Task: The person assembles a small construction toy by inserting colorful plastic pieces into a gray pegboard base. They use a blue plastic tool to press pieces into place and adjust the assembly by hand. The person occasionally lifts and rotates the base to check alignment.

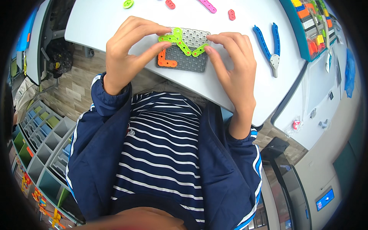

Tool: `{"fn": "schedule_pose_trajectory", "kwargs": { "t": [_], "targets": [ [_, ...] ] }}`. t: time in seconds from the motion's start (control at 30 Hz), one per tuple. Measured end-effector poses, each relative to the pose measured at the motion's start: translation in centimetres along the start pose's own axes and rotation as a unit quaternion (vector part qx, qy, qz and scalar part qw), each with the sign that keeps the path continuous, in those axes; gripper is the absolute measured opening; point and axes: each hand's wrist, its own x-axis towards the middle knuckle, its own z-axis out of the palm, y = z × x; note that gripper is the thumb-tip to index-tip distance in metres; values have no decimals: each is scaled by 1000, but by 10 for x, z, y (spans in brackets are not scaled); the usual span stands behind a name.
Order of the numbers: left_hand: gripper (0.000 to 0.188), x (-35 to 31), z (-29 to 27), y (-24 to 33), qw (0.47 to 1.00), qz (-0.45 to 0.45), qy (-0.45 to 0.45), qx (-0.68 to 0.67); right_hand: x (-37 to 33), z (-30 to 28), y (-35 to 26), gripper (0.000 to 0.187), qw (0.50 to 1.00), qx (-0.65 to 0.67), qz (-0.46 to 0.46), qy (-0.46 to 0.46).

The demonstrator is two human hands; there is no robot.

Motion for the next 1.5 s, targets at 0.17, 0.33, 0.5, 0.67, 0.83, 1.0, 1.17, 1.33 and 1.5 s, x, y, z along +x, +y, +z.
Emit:
{"fn": "schedule_pose_trajectory", "kwargs": {
  "t": [0.17,0.33,0.5,0.67,0.83,1.0,1.17,1.33,1.5],
  "targets": [
    [38,0,8,6,999,13,-20,-35,0,-3,-5,41,998,17,-57,-28],
    [37,-1,4,4,1000,1,-29,11,-1,1,-8,43,998,16,-52,-37],
    [34,7,-13,-27,991,-50,18,122,0,-2,-9,35,1000,-13,17,8],
    [33,20,-17,-35,986,-53,-20,156,2,-2,-6,31,999,-29,-15,18],
    [31,75,-4,-57,980,72,-55,180,-3,-2,1,27,998,-56,-13,37],
    [32,109,14,-74,957,125,-145,220,-4,-1,10,23,995,-74,-33,56],
    [23,114,14,-78,972,89,-158,148,-3,-2,13,23,994,-82,-44,64],
    [17,113,7,-81,973,109,-144,141,-4,0,12,24,993,-75,-50,70],
    [17,101,4,-66,973,60,-90,206,-4,-1,12,24,993,-76,-53,78]
  ]
}}
